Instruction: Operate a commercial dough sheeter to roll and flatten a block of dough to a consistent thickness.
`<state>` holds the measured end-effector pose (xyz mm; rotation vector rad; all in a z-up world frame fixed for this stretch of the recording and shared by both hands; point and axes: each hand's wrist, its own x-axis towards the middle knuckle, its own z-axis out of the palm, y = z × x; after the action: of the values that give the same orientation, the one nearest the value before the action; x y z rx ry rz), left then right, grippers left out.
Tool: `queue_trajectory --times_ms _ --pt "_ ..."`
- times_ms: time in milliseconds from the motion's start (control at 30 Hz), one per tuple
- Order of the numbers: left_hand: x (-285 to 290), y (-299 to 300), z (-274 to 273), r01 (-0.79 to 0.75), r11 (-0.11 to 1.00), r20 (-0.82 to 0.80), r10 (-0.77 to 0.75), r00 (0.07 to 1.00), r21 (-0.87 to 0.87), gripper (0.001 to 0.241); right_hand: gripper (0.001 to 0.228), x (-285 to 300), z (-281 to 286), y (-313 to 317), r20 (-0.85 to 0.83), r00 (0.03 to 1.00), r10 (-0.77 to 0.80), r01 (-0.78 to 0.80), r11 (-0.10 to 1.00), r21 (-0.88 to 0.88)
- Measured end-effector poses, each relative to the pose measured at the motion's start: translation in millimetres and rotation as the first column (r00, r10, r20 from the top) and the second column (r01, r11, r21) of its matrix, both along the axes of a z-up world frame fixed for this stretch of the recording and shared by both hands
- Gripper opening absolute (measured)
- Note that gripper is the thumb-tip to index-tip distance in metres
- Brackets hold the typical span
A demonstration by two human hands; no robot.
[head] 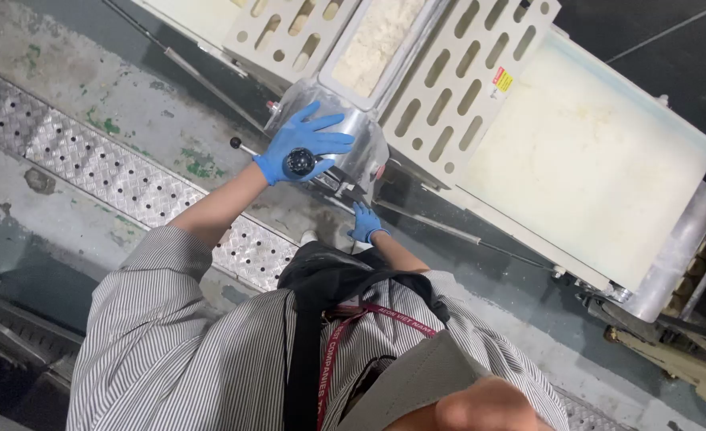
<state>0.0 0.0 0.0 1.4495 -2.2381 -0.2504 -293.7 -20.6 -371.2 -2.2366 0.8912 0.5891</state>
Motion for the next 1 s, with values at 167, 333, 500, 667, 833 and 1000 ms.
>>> queue_trajectory --times_ms 167,333,500,667,833,1000 --pt "-0.6 -8.0 23.3 0.119 0.992 0.118 -0.124 0.985 0.051 0.054 0.114 2.3 12.4 2.1 -0.005 1.0 -0.023 0.023 1.0 0.021" --pt "3.4 -22.0 20.8 0.244 0.965 0.331 -0.263 0.906 0.098 0.061 0.112 3.7 19.8 1.9 -0.027 0.999 -0.045 0.046 0.997 0.057" --pt "0.1 -23.4 31.3 0.23 0.96 0.348 -0.272 0.897 0.158 0.07 0.107 -0.3 -5.1 6.5 0.04 0.999 -0.001 0.002 0.999 -0.033" --pt "-0.6 -22.1 34.6 0.233 0.96 0.341 -0.273 0.9 0.153 0.071 0.107 2.1 6.2 8.4 0.034 0.999 -0.035 0.035 0.999 0.002" --pt "-1.7 -22.9 33.7 0.209 0.965 0.34 -0.253 0.906 0.159 0.07 0.108 2.6 2.6 6.9 0.032 0.999 -0.02 0.02 1.0 -0.009" --pt "-0.8 -22.5 31.3 0.207 0.966 0.352 -0.249 0.902 0.153 0.069 0.107 3.8 -2.0 7.0 0.024 1.0 0.002 -0.001 1.0 -0.024"
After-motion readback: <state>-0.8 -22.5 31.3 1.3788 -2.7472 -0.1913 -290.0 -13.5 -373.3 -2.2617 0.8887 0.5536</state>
